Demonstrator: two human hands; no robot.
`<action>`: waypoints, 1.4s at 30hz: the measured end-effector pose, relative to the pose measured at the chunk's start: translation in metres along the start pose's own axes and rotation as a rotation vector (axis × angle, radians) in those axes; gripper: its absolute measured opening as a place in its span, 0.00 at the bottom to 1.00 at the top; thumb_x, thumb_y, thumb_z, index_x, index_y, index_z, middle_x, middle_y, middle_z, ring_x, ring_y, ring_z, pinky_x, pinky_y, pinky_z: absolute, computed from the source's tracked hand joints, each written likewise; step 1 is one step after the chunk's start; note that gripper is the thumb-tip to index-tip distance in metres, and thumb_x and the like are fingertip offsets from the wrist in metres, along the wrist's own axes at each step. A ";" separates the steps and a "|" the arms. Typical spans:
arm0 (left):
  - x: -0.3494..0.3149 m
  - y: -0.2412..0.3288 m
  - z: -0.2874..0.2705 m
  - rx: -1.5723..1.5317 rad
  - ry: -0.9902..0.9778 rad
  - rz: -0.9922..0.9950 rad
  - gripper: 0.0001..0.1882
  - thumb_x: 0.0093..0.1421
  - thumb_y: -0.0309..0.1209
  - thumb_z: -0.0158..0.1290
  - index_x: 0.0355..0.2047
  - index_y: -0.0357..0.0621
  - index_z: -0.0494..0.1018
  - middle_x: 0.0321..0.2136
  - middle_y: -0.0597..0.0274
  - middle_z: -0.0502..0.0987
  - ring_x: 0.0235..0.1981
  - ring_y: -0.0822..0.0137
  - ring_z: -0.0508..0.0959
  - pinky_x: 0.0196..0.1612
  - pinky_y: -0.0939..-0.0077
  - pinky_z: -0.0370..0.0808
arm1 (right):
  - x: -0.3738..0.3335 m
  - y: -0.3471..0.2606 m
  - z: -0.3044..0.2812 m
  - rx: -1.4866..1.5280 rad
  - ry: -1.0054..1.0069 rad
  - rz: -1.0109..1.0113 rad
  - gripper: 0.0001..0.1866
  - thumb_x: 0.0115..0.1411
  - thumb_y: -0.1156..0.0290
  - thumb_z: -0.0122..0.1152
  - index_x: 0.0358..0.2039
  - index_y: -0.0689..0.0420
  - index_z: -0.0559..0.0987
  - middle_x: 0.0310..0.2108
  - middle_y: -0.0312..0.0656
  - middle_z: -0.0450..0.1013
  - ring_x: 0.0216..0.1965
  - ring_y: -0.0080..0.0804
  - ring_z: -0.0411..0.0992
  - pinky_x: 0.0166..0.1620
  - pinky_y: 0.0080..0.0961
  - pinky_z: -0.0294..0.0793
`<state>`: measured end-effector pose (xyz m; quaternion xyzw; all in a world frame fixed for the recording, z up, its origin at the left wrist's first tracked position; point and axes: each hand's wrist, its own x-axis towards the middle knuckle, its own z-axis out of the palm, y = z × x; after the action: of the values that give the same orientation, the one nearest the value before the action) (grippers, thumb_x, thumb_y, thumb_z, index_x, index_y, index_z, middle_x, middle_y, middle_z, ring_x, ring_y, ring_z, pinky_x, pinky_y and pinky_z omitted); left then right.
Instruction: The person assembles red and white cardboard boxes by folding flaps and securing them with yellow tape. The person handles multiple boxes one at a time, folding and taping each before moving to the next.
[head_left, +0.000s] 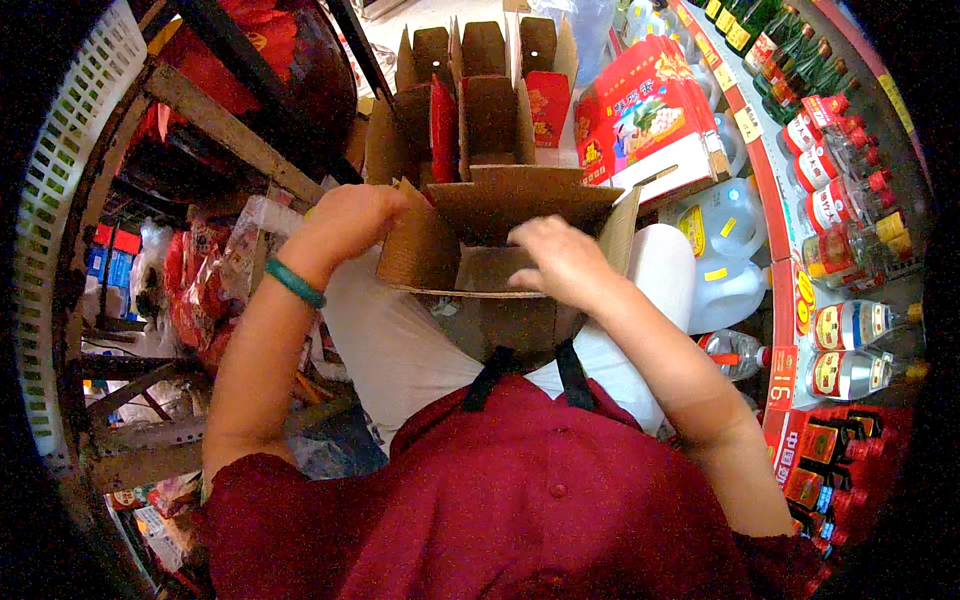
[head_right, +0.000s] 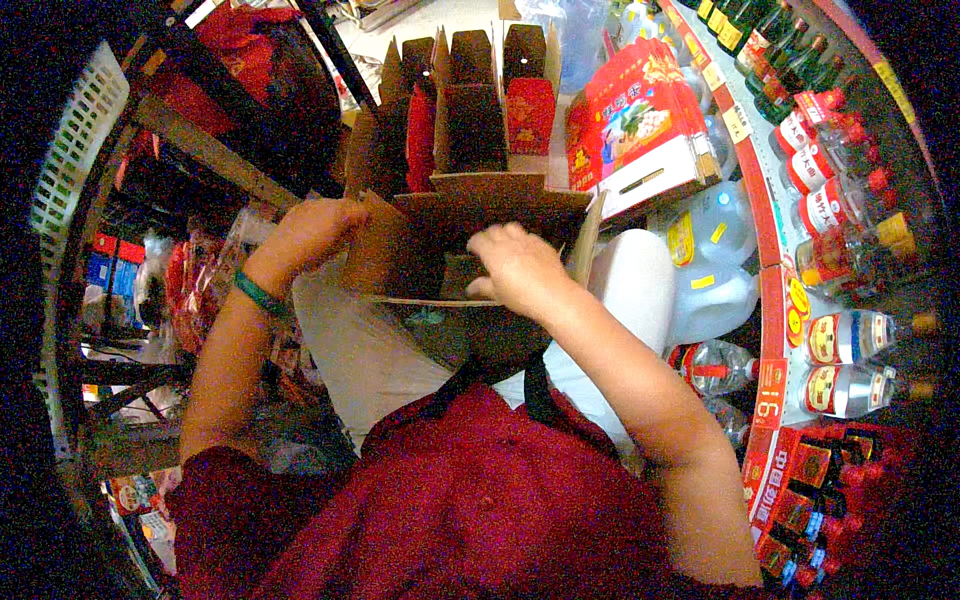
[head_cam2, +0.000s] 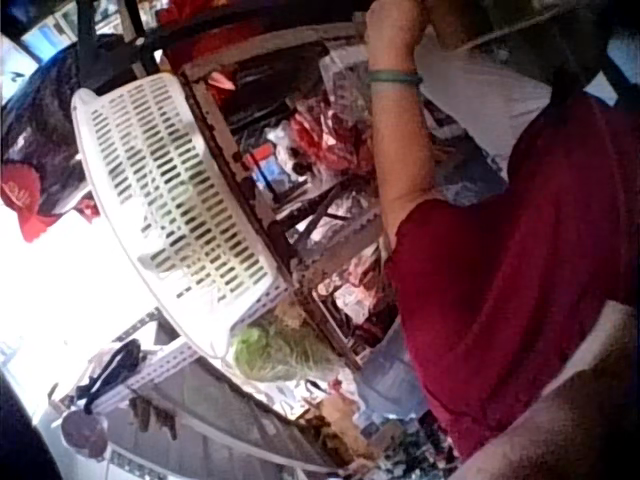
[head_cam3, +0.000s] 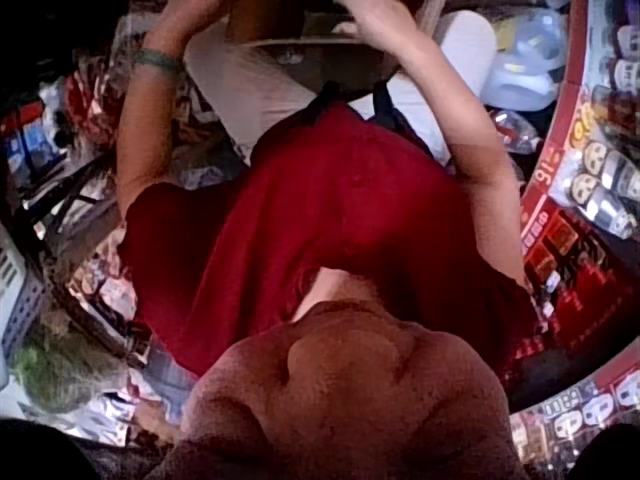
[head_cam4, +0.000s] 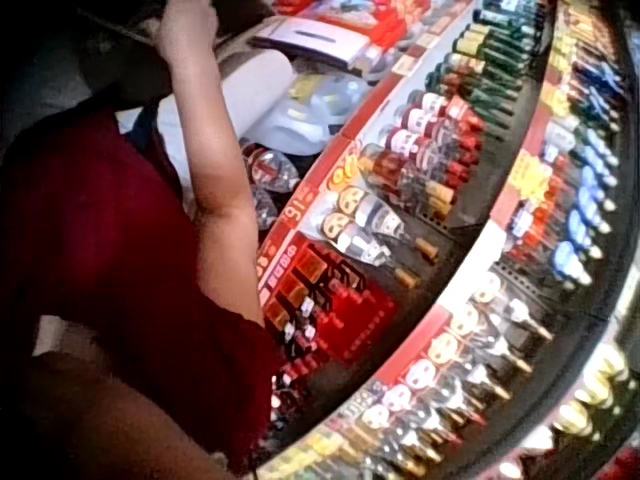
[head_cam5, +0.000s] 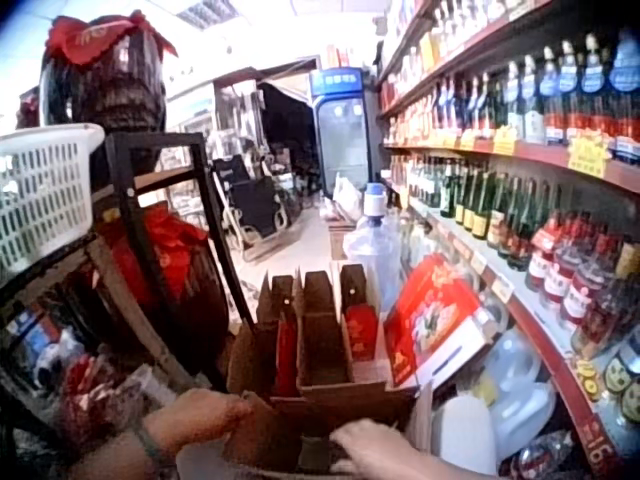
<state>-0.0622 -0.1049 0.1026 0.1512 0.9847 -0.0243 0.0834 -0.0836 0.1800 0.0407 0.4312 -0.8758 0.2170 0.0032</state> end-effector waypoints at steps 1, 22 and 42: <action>0.004 -0.007 0.003 0.016 -0.023 -0.009 0.06 0.52 0.31 0.46 0.28 0.46 0.71 0.28 0.51 0.76 0.32 0.48 0.76 0.32 0.57 0.73 | -0.001 0.000 0.006 0.058 -0.135 -0.007 0.21 0.45 0.60 0.63 0.39 0.55 0.75 0.37 0.45 0.72 0.41 0.45 0.70 0.43 0.39 0.72; 0.020 -0.001 0.004 -0.078 0.046 0.094 0.08 0.51 0.32 0.50 0.32 0.49 0.73 0.31 0.55 0.76 0.35 0.50 0.75 0.35 0.57 0.73 | 0.042 -0.026 0.021 0.035 -0.502 -0.105 0.14 0.56 0.62 0.48 0.42 0.49 0.74 0.30 0.51 0.75 0.34 0.50 0.74 0.36 0.45 0.73; 0.035 0.016 0.011 -0.761 0.063 0.230 0.10 0.57 0.32 0.51 0.35 0.37 0.73 0.29 0.54 0.77 0.32 0.62 0.76 0.37 0.72 0.71 | 0.017 -0.016 0.047 -0.029 -0.555 -0.017 0.21 0.60 0.66 0.42 0.54 0.37 0.68 0.34 0.48 0.75 0.36 0.46 0.75 0.34 0.41 0.74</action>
<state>-0.0889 -0.0797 0.0858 0.2193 0.9022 0.3561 0.1056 -0.0733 0.1405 0.0076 0.4814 -0.8426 0.0780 -0.2286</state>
